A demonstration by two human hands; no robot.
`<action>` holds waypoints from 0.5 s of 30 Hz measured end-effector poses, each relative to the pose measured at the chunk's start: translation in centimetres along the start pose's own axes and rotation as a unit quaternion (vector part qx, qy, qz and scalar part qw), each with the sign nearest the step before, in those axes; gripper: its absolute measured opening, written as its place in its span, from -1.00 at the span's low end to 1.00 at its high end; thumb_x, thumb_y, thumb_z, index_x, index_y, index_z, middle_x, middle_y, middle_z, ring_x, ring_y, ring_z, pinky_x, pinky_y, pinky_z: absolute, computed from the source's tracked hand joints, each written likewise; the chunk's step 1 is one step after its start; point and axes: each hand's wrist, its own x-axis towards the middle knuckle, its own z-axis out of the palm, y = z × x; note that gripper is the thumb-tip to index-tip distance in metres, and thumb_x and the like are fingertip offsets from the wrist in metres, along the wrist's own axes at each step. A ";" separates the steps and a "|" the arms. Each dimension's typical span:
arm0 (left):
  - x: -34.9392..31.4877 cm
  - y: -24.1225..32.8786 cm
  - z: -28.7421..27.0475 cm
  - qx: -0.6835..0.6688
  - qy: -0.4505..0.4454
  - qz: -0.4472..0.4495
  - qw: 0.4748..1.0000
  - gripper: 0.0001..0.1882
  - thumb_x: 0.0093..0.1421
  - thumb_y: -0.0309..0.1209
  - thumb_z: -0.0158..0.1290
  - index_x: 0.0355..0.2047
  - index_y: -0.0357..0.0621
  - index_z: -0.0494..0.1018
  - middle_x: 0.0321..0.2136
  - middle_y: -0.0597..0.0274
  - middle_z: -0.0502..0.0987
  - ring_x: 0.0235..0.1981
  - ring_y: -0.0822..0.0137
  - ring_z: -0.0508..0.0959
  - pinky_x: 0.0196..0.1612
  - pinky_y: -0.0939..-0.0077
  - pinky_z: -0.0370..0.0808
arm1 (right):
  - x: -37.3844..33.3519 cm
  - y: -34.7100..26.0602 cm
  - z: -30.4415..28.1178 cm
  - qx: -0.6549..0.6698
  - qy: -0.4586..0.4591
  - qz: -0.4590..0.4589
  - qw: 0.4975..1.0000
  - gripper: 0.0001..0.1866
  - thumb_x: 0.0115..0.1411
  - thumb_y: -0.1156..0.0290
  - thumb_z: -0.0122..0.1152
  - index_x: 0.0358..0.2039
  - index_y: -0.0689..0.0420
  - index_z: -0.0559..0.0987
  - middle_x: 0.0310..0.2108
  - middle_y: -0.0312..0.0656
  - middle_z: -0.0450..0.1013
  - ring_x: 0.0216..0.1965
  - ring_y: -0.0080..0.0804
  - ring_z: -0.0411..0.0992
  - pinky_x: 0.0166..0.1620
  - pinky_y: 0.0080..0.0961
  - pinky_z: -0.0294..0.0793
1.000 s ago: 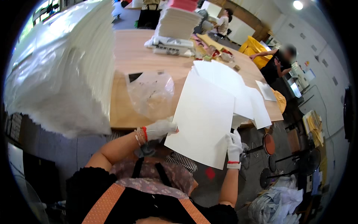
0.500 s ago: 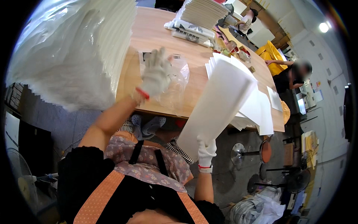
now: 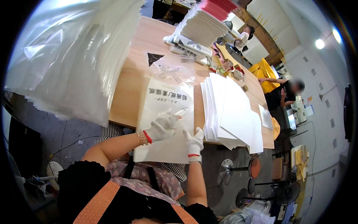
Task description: The person sits on the floor at a table and repeatedly places stacks of white paper into clear plastic bags. They seal each bag and set it aside, continuing the process with multiple stacks of paper.
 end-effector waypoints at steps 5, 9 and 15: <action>-3.3 -8.0 -2.5 0.331 -0.037 0.221 0.917 -0.58 0.14 -0.47 -0.07 0.05 -0.06 0.30 -0.25 0.14 0.45 -0.30 0.20 0.50 -0.20 0.24 0.47 | 5.1 4.0 9.8 -0.024 -0.137 0.039 0.990 -0.52 0.22 0.03 -0.09 0.12 -0.11 0.29 -0.13 0.01 0.47 -0.13 0.01 0.45 -0.14 -0.13 0.42; -4.1 -13.4 -7.2 -0.009 0.129 -0.210 0.969 -0.58 0.14 -0.60 -0.13 0.05 -0.14 0.27 -0.17 0.14 0.45 -0.25 0.27 0.47 -0.16 0.44 0.45 | 5.0 4.5 9.8 0.090 -0.253 0.112 0.957 -0.53 0.28 0.11 -0.15 0.19 -0.11 0.22 -0.15 -0.01 0.48 -0.16 -0.09 0.46 -0.14 -0.25 0.42; -14.1 -6.8 -8.6 -0.081 0.137 -0.342 0.926 -0.66 0.14 -0.64 -0.16 -0.04 -0.29 0.24 -0.24 0.11 0.44 -0.26 0.34 0.45 -0.18 0.56 0.40 | -6.0 4.8 3.8 0.086 -0.342 -0.006 0.936 -0.53 0.25 0.20 -0.10 0.17 -0.02 0.26 -0.13 0.01 0.47 -0.17 -0.08 0.46 -0.14 -0.30 0.43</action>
